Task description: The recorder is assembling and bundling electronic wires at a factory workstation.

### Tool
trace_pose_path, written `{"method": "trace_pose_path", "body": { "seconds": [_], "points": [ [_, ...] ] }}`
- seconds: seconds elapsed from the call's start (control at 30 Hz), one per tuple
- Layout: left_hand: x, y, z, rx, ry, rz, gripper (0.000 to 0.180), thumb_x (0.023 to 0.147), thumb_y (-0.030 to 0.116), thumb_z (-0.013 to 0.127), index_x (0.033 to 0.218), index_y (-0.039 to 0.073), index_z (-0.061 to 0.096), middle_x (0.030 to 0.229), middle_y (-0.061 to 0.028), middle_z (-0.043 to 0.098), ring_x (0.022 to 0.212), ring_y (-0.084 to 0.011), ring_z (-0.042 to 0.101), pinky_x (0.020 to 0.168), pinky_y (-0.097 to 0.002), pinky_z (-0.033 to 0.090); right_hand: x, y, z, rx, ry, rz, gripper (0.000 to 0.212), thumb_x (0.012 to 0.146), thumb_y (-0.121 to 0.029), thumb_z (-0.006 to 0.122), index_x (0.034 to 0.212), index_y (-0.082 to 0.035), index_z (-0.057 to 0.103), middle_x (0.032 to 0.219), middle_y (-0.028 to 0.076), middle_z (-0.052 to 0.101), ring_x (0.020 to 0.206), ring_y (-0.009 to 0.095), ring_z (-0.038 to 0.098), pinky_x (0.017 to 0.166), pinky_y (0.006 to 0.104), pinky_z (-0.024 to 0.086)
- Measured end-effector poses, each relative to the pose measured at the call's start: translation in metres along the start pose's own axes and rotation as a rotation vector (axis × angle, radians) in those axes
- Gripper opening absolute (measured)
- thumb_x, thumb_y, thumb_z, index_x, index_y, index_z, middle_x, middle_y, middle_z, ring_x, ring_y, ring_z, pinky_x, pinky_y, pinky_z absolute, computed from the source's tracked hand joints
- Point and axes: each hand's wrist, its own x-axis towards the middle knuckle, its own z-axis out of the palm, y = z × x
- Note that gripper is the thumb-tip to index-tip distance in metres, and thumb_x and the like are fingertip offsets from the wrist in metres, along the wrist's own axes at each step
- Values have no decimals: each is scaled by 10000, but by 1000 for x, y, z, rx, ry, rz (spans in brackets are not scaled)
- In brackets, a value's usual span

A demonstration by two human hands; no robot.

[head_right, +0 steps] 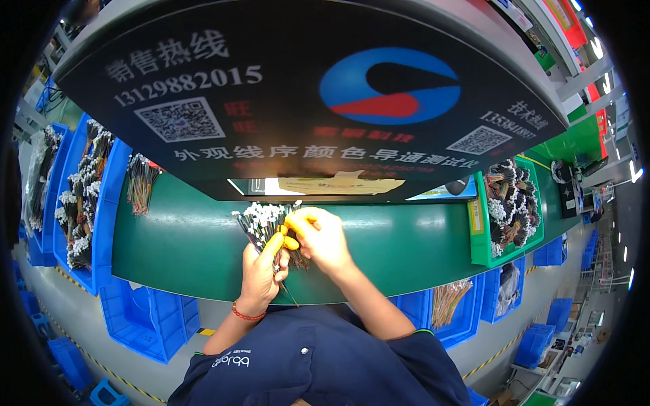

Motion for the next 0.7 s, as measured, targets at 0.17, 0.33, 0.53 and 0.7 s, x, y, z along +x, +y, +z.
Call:
{"method": "trace_pose_path", "body": {
  "seconds": [0.17,0.33,0.53,0.7],
  "points": [
    [3,2,-5,-4,4,-1,93,863,122,447,909,42,464,750,-74,575,478,-37,399,328,-148,269,15,-3,-24,763,-33,468,176,867,-177,442,868,-14,510,673,27,477,417,28,317,275,140,266],
    [3,4,-1,-26,1,6,92,860,122,451,894,38,469,736,-69,574,474,-35,390,328,-147,268,15,4,-25,864,3,484,183,868,-187,449,873,-14,509,667,24,475,410,33,316,271,145,283],
    [3,4,-2,-28,6,16,92,858,112,454,909,36,463,728,-74,563,464,-47,405,315,-150,274,8,-6,-16,438,41,389,194,839,-187,499,863,0,544,681,29,494,454,30,358,315,164,294],
    [2,-3,0,-29,-20,38,96,851,103,467,917,36,482,734,-53,544,484,-50,426,319,-156,291,-2,3,5,-54,-14,-44,155,750,-58,608,867,35,566,719,46,556,578,55,492,516,174,403]
  ]
}}
